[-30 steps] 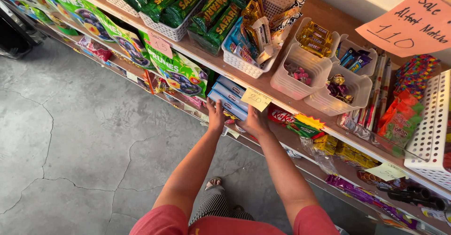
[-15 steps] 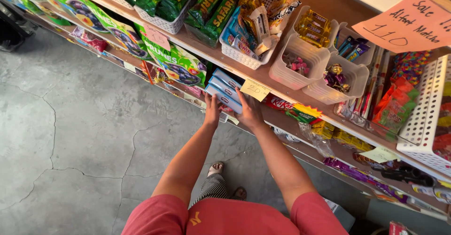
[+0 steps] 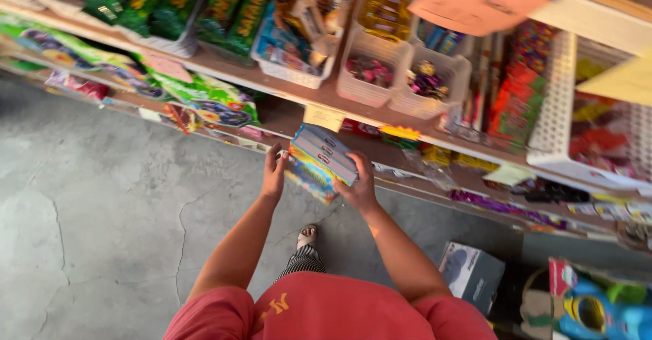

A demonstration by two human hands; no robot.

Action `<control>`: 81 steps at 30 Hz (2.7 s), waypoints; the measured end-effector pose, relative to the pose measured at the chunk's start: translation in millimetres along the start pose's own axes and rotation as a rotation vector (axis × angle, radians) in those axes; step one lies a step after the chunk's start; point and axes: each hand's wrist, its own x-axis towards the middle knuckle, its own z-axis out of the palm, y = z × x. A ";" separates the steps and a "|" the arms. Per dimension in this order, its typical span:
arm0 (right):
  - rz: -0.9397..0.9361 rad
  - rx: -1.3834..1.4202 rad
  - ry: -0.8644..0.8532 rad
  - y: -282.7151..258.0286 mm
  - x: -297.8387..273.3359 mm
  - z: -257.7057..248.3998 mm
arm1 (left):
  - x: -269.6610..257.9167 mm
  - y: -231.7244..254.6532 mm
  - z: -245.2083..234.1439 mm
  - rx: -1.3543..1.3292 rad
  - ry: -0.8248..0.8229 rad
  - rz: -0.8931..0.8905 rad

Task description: The person repeatedly takes packaged snack items from a shelf, wipes them with a cloth on a table, and returns them to the shelf. The items include KitKat bars and Easter-themed boxes. The person handles each item individually, wiping all sides before restocking.

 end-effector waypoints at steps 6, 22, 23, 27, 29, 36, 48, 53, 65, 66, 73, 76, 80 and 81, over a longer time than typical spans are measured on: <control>0.475 0.599 0.322 42.9 -126.6 -53.4 | -56.5 30.3 63.8 -0.010 -0.642 -0.589; 0.536 1.208 1.510 -123.9 -540.9 -246.0 | -398.7 86.2 311.6 0.309 -2.041 -0.671; 0.535 1.109 1.577 -140.4 -569.5 -246.3 | -431.6 83.3 310.6 0.267 -2.012 -0.675; 0.542 0.864 1.737 -200.8 -658.8 -240.3 | -544.0 67.8 308.0 0.193 -1.902 -0.861; 0.511 0.828 1.765 -219.9 -698.4 -227.4 | -589.1 66.1 304.9 0.176 -1.889 -0.954; 0.719 0.536 1.637 -265.2 -743.7 -203.2 | -688.3 46.3 336.1 0.160 -1.800 -0.992; 0.850 0.429 1.792 -202.6 -792.9 -272.9 | -773.2 -7.1 448.4 0.349 -1.946 -0.856; 0.969 0.502 1.887 -196.6 -798.5 -330.7 | -793.3 -26.1 501.6 0.382 -2.196 -0.247; 0.410 0.486 2.229 -213.8 -871.6 -296.2 | -896.6 85.8 470.2 0.174 -2.449 0.077; 0.397 0.469 2.233 -218.7 -883.3 -286.5 | -907.5 84.5 460.5 0.163 -2.445 -0.453; 1.260 -0.808 1.934 -282.1 -963.5 -238.6 | -963.5 3.3 408.4 0.311 -2.298 -0.736; 1.730 -1.110 1.618 -317.5 -967.7 -245.4 | -972.0 -14.7 388.9 0.367 -2.285 -0.711; 1.916 -1.050 1.438 -329.7 -989.2 -239.5 | -976.1 -26.1 374.9 0.505 -2.298 -0.454; 1.937 -1.043 1.425 -327.9 -999.5 -237.0 | -977.6 -27.2 375.3 0.509 -2.293 -0.364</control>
